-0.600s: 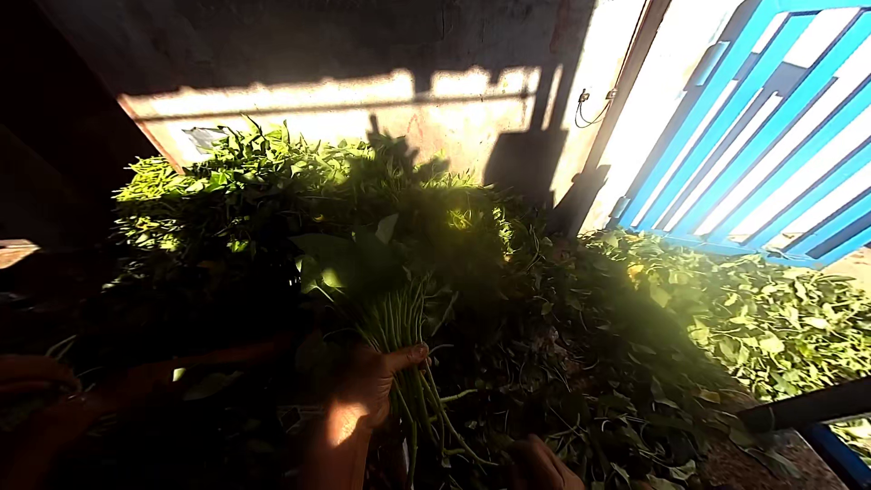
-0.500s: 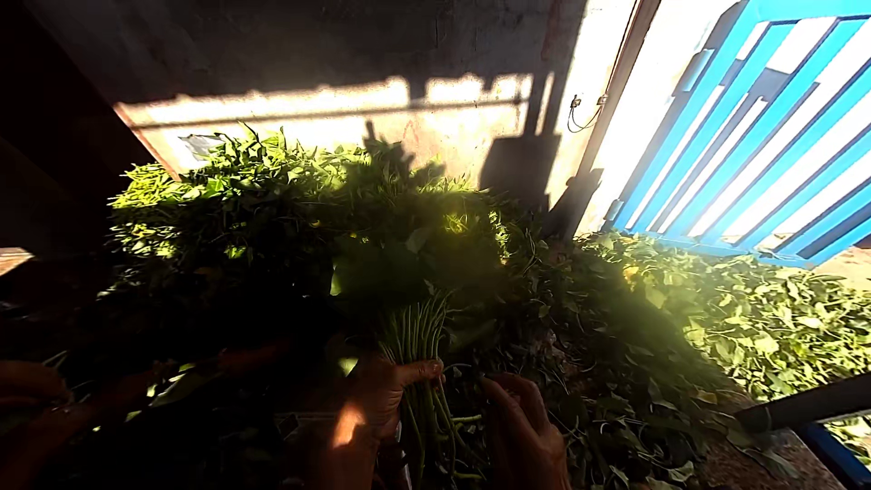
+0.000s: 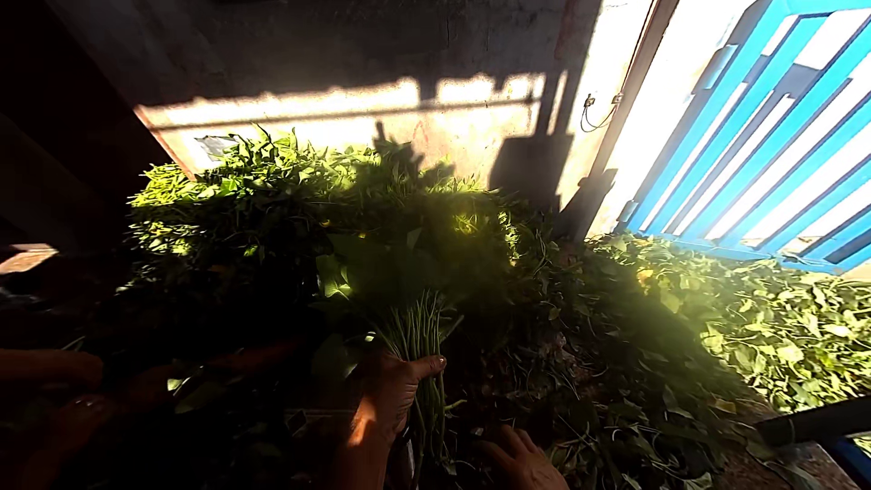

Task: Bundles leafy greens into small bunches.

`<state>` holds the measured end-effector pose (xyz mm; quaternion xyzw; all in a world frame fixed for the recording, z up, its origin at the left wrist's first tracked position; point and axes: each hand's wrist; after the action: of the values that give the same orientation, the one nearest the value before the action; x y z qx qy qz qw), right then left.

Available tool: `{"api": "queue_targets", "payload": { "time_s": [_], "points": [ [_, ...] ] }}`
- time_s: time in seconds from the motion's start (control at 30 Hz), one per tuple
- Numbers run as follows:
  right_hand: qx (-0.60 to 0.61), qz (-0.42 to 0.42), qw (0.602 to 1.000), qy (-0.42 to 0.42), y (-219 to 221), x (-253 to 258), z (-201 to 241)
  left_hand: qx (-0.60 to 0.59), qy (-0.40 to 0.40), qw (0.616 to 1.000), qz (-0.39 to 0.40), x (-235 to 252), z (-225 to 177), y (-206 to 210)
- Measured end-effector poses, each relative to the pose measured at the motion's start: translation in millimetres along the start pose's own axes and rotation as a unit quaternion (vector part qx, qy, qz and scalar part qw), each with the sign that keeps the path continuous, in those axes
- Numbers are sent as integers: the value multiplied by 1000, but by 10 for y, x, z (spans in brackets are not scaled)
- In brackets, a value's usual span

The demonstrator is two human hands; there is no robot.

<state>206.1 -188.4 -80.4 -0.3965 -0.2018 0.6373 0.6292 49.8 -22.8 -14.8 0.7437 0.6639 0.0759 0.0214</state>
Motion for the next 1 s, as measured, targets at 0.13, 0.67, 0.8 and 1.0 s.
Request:
{"api": "queue_targets", "payload": {
  "time_s": [0.13,0.67,0.8,1.0],
  "points": [
    [308,-229,923,16,-60,515,309,13,-9,999,46,-134,89,155],
    [444,-251,850,-131,-212,884,346,-135,-72,981,116,-175,-12,-1],
    [402,-261,867,-139,-230,861,323,-162,-85,976,117,-158,-16,-13],
    [325,-244,903,-138,-300,837,270,-147,-97,974,141,-152,-34,-59]
  ]
}}
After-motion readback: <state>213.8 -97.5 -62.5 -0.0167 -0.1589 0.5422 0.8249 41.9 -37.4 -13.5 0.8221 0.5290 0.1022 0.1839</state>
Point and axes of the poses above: each hand's wrist, its own x-axis towards the middle knuckle, its own y-axis out of the palm, z = x × y, and after that the axes turned 14 degrees about y, right-handed
